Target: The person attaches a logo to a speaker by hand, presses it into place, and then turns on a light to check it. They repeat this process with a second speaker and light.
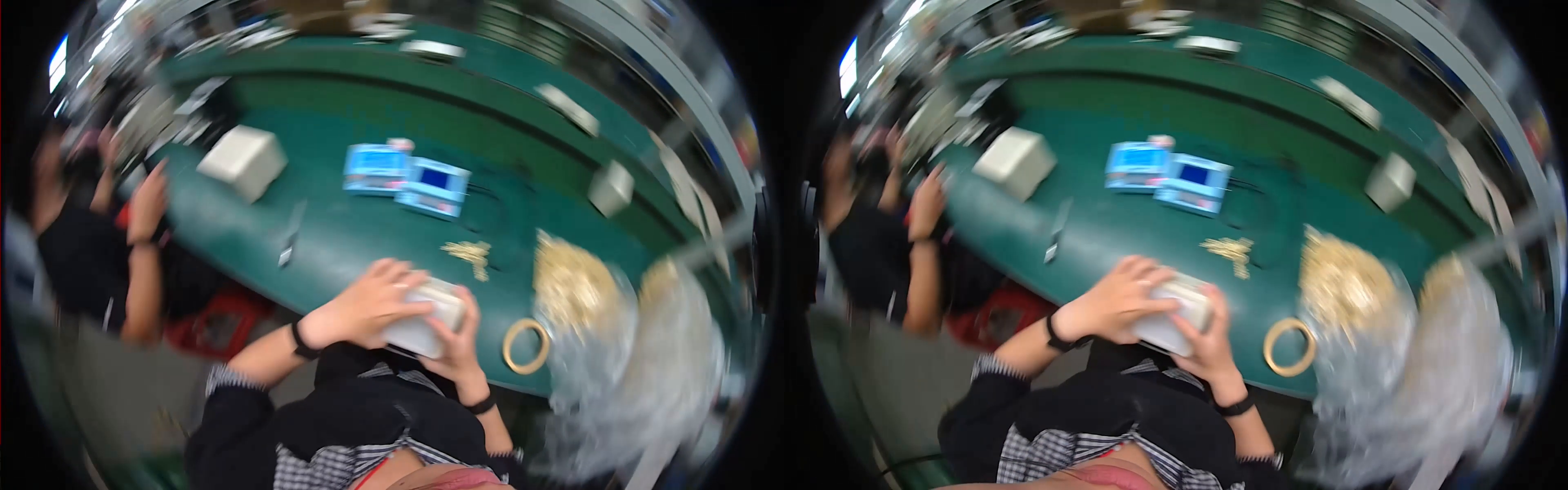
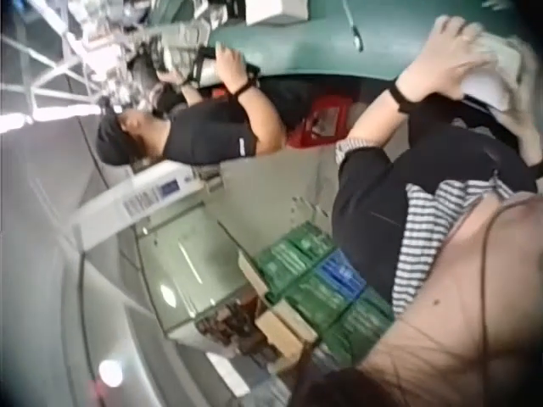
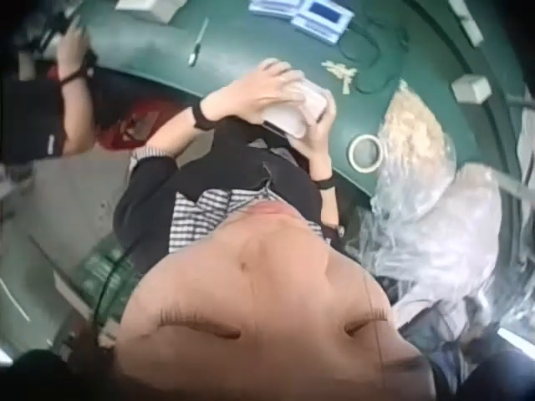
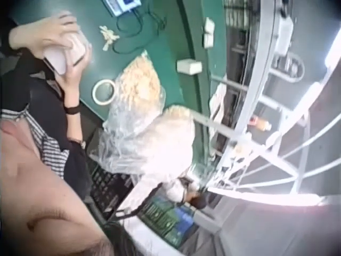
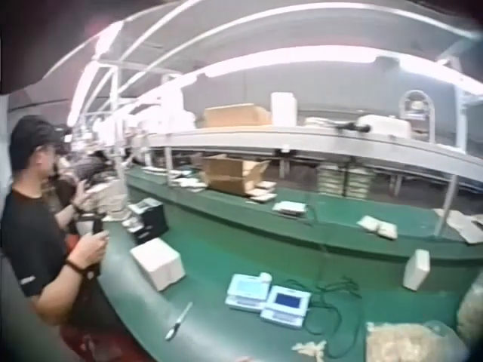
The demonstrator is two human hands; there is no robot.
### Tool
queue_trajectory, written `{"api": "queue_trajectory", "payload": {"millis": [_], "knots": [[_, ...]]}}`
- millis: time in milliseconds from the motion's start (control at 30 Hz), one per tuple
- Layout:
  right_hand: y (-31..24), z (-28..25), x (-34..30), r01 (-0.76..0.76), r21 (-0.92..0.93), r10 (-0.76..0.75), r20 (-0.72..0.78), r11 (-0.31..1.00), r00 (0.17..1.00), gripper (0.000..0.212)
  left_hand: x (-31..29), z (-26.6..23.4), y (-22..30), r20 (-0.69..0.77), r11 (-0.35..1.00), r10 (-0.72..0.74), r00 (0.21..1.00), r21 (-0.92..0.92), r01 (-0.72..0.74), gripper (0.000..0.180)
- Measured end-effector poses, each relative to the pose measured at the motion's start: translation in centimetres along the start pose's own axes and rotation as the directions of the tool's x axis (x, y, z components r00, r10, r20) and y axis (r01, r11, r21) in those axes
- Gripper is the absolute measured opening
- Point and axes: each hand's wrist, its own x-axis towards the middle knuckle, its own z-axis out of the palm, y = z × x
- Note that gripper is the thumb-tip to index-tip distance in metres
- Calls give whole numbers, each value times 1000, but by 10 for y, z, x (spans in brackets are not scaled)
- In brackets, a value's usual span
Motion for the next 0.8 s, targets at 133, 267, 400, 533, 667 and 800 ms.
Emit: {"api": "queue_trajectory", "payload": {"millis": [133, 267, 400, 533, 667, 800], "knots": [[-5, 10, -1, -61, 66, 67, -102, 996, 993, 93, 3, 2, -4, 8, 1000, -24, 1000, 5, 23, 82], [-14, 20, 3, -114, 107, 123, -76, 988, 990, 92, -7, 3, -4, 23, 1000, -8, 1000, 28, 8, 84], [-11, 24, 5, -116, 62, 121, -81, 991, 989, 93, -6, 6, -11, 8, 999, 20, 1000, 24, -21, 86], [-14, 22, 9, -156, 67, 161, -72, 986, 984, 92, -4, 2, -14, 32, 1000, 26, 999, 5, -26, 89], [-14, 19, 12, -177, 81, 183, -72, 981, 981, 94, -2, -1, -19, 109, 1000, 0, 994, -26, 3, 92], [-17, 23, 9, -267, 79, 275, -126, 960, 953, 91, -10, 4, -31, -38, 994, 36, 999, -106, -39, 89]]}}
